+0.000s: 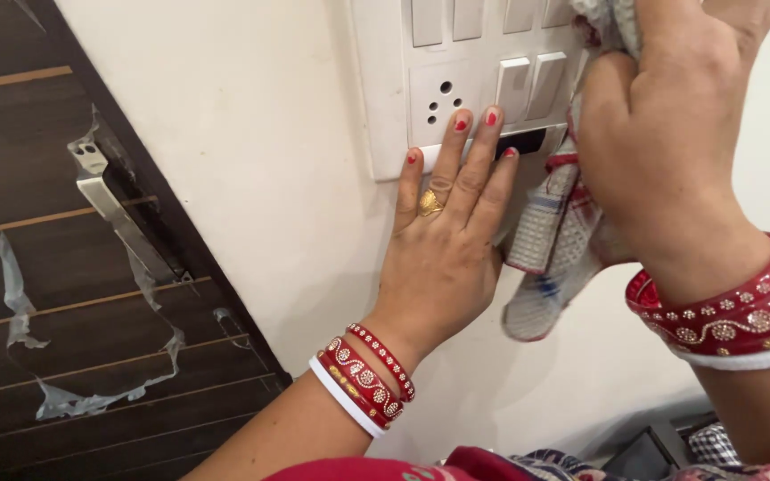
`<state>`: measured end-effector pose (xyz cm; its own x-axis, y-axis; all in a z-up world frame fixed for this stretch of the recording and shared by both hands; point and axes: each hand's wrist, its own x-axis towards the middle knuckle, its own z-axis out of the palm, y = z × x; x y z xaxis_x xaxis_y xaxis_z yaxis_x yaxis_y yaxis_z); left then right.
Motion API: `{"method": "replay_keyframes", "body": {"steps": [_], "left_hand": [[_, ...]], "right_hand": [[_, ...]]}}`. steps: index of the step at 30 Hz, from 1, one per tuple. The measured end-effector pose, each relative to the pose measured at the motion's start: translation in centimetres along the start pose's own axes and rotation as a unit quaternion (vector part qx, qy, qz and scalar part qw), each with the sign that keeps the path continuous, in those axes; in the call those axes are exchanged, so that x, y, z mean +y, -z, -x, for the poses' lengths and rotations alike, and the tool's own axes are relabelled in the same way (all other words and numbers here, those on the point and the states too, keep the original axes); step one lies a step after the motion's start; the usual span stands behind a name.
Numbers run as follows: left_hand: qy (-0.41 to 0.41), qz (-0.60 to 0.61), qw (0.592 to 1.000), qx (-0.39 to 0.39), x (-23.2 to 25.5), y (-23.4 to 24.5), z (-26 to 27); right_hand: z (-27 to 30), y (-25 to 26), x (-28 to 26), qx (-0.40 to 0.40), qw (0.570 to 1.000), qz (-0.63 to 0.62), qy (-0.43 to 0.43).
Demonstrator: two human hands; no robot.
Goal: Cleaning a power adapter and then a wall switchboard using a cloth.
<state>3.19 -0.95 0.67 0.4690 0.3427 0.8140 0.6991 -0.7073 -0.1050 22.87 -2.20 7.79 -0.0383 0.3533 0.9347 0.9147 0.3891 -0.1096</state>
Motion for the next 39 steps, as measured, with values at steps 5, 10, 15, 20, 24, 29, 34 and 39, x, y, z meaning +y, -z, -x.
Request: {"method": "replay_keyframes", "body": {"steps": [5, 10, 15, 20, 24, 29, 34, 39], "left_hand": [[0.003, 0.017, 1.0, 0.001, -0.1, 0.4, 0.1], [-0.002, 0.014, 1.0, -0.004, 0.0, 0.1, -0.2], [-0.004, 0.022, 1.0, -0.003, -0.2, 0.1, -0.1], [-0.005, 0.018, 1.0, -0.004, -0.4, -0.3, 0.0], [-0.011, 0.003, 1.0, 0.001, -0.6, -0.6, 0.1], [-0.013, 0.007, 1.0, -0.007, -0.6, -0.4, 0.1], [-0.015, 0.01, 1.0, -0.017, -0.5, -0.2, -0.1], [-0.011, 0.003, 1.0, -0.006, -0.6, -0.2, 0.2]], "right_hand": [[1.2, 0.8, -2.5, 0.031, 0.998, 0.018, 0.054], [0.6, 0.8, -2.0, 0.077, 0.988, 0.061, 0.12], [2.0, 0.4, -1.6, 0.033, 0.999, 0.025, 0.031], [1.3, 0.3, -1.5, 0.048, 0.996, 0.035, 0.06], [1.3, 0.4, -1.2, 0.049, 0.994, 0.047, 0.083], [0.9, 1.0, -1.2, 0.014, 1.0, 0.005, -0.007], [0.1, 1.6, -1.7, 0.087, 0.98, 0.048, 0.172], [-1.2, 2.3, 0.5, -0.005, 0.975, -0.026, -0.218]]}}
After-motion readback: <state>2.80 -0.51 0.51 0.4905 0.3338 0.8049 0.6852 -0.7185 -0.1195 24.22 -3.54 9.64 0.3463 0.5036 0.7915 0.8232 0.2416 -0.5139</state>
